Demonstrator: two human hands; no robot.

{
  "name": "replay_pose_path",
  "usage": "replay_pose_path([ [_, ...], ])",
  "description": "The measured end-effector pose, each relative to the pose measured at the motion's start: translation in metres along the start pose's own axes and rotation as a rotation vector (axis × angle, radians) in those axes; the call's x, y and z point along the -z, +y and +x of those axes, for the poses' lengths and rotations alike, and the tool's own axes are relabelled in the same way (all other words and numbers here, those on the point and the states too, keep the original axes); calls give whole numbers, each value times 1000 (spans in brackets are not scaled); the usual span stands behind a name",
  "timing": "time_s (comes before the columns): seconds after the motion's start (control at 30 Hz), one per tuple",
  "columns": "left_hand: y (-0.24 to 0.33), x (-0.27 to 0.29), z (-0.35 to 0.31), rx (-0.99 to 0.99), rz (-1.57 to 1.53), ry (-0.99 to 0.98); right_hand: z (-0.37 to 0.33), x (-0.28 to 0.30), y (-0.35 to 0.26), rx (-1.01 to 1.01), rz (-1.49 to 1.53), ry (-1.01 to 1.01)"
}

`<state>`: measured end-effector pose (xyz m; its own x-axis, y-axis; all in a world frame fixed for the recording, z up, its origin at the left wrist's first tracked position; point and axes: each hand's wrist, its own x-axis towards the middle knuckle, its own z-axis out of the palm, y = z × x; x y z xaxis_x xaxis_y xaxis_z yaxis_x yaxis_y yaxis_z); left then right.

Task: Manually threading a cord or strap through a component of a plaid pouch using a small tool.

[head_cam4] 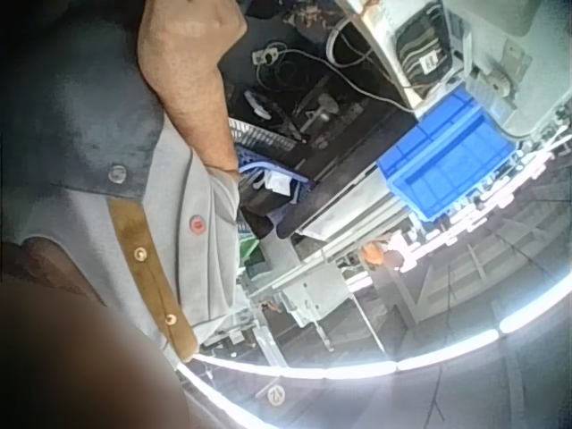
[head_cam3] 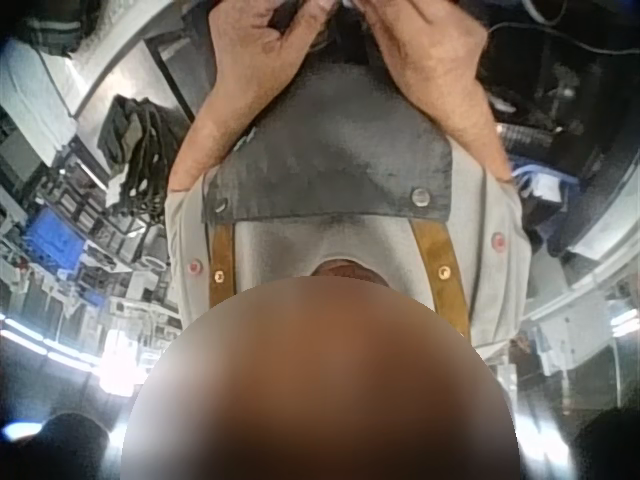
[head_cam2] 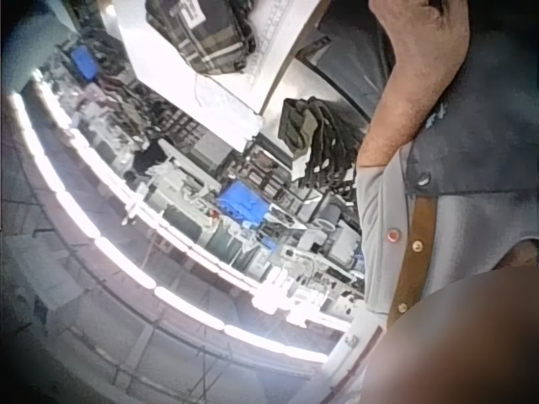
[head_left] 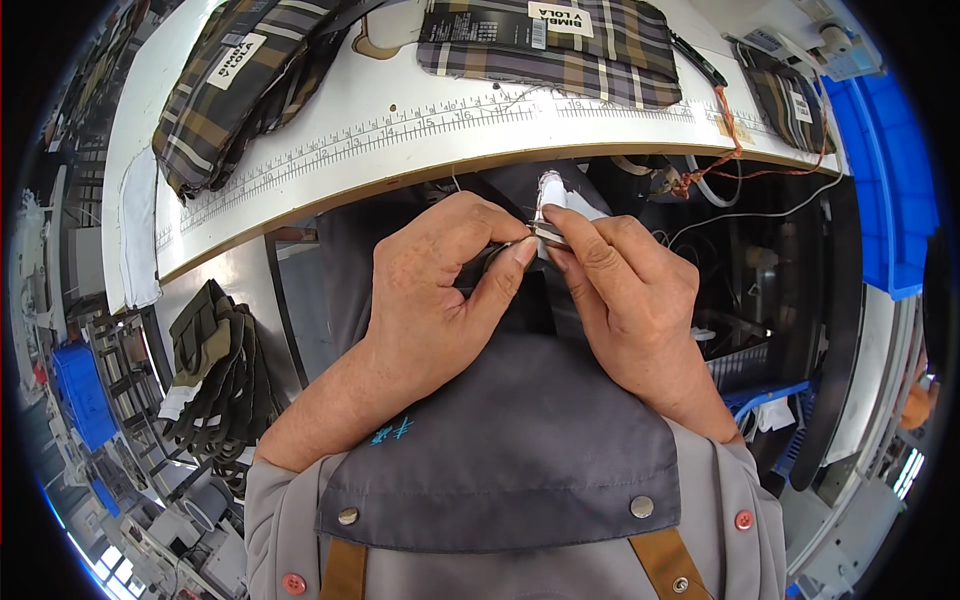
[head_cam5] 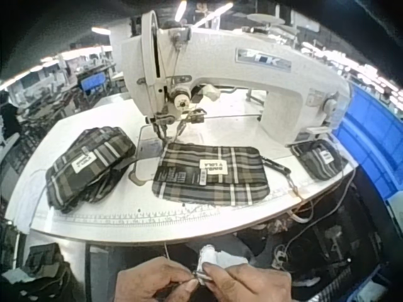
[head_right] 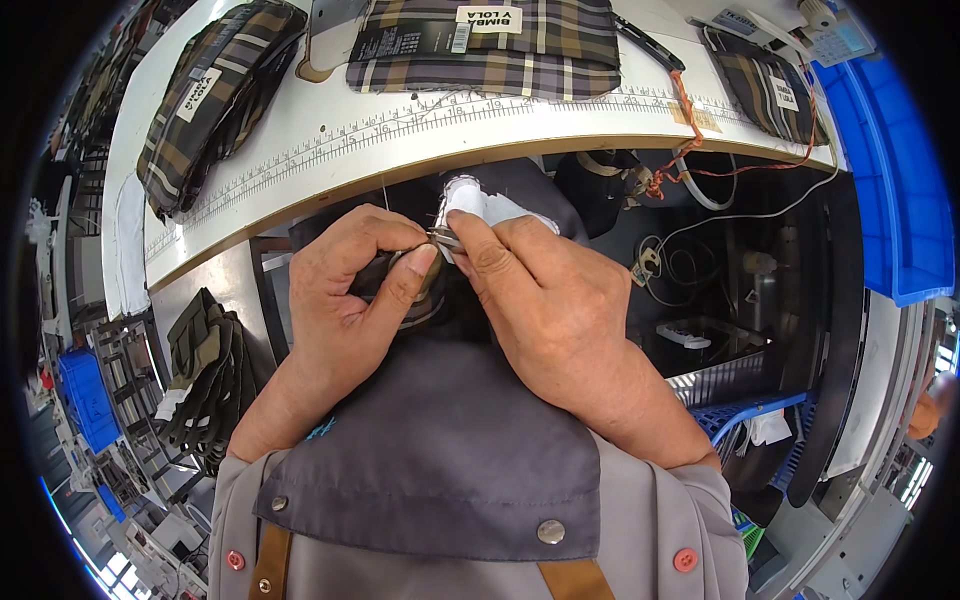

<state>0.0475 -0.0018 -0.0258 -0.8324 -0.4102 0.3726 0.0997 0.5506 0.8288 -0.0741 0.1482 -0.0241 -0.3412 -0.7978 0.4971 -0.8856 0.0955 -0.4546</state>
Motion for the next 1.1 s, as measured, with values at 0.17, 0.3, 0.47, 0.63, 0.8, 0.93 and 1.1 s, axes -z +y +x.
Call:
replay_pose_path([
  [0.17, 5, -2, -2, -28, 20, 30, 0, 2, -1, 7, -28, 16],
  [0.3, 9, -3, -3, 12, 33, 1, 0, 1, -1, 74, -77, 56],
  [0.47, 13, -3, -7, 53, -11, -51, 3, -2, 7, 71, -75, 83],
  [0.63, 9, -2, -6, 47, -17, -26, 12, 14, 16, 29, 11, 190],
  [0.8, 7, -1, -3, -6, -43, -97, 16, 22, 10, -132, 266, -59],
  [0.93, 1, 15, 2, -1, 7, -42, 5, 26, 36, -175, 258, -102],
  [1.1, -11, 15, -3, 2, 85, -27, 6, 25, 30, -159, 221, -98],
])
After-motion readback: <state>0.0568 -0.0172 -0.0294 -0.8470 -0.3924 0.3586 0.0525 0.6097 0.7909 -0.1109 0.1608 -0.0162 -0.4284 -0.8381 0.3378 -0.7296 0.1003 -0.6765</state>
